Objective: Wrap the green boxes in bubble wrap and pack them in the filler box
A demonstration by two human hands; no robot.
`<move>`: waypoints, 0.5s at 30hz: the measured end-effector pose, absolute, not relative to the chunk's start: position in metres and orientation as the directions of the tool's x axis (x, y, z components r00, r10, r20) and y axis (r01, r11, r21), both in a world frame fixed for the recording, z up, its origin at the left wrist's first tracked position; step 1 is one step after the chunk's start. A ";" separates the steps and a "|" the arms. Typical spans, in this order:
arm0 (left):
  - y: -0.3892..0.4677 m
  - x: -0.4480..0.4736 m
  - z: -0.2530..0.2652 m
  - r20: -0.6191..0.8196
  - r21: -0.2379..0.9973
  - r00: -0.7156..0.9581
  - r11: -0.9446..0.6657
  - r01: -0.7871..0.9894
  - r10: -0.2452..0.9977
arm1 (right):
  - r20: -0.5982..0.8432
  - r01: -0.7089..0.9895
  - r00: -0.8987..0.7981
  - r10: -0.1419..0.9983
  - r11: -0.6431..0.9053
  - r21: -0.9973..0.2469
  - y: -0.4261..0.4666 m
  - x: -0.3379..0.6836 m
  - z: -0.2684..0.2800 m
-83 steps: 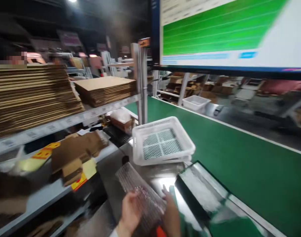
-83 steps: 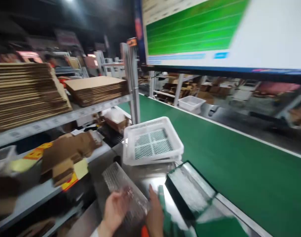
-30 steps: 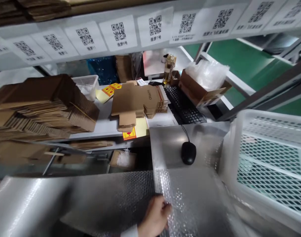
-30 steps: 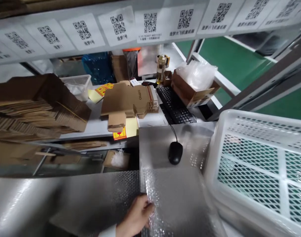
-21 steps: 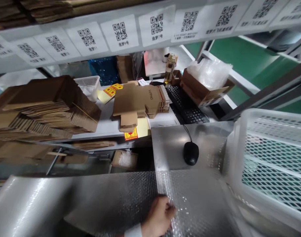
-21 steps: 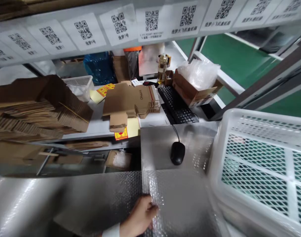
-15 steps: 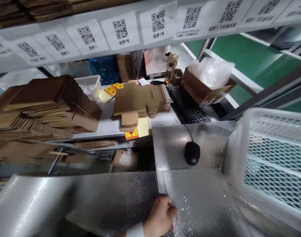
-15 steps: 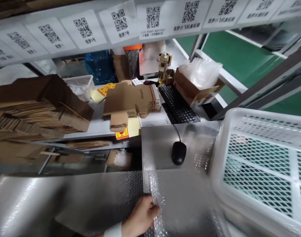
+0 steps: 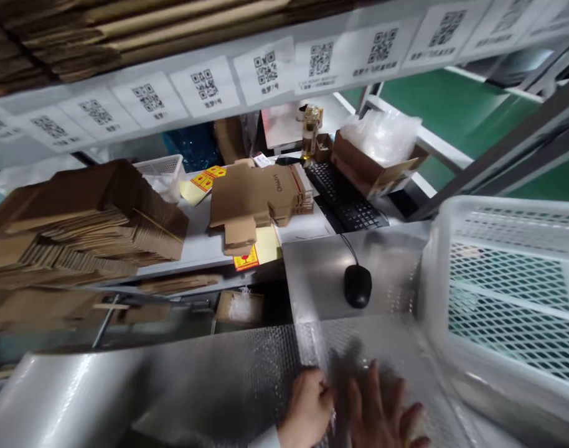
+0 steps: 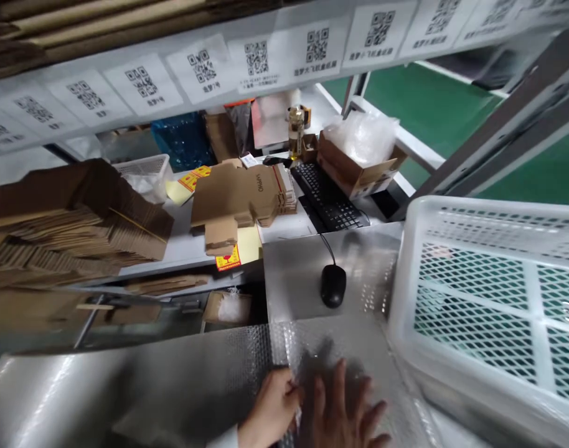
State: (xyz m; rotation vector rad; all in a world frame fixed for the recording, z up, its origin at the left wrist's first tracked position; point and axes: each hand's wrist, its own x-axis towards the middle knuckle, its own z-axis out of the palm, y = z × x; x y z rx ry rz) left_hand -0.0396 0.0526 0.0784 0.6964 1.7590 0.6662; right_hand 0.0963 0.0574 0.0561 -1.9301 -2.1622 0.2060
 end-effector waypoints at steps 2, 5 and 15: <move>0.052 -0.045 0.084 -0.668 0.705 -0.196 0.695 0.143 0.718 | 0.093 0.966 0.008 0.996 0.016 -0.259 0.060 0.073 0.048; 0.052 -0.068 0.099 -0.591 0.696 -0.214 0.626 0.353 0.778 | 0.114 0.968 0.058 0.992 -0.028 -0.248 0.063 0.063 0.047; 0.106 -0.165 0.090 -0.034 0.456 0.519 -0.448 0.769 0.854 | 0.061 0.965 0.155 0.986 -0.138 -0.223 0.064 0.056 0.069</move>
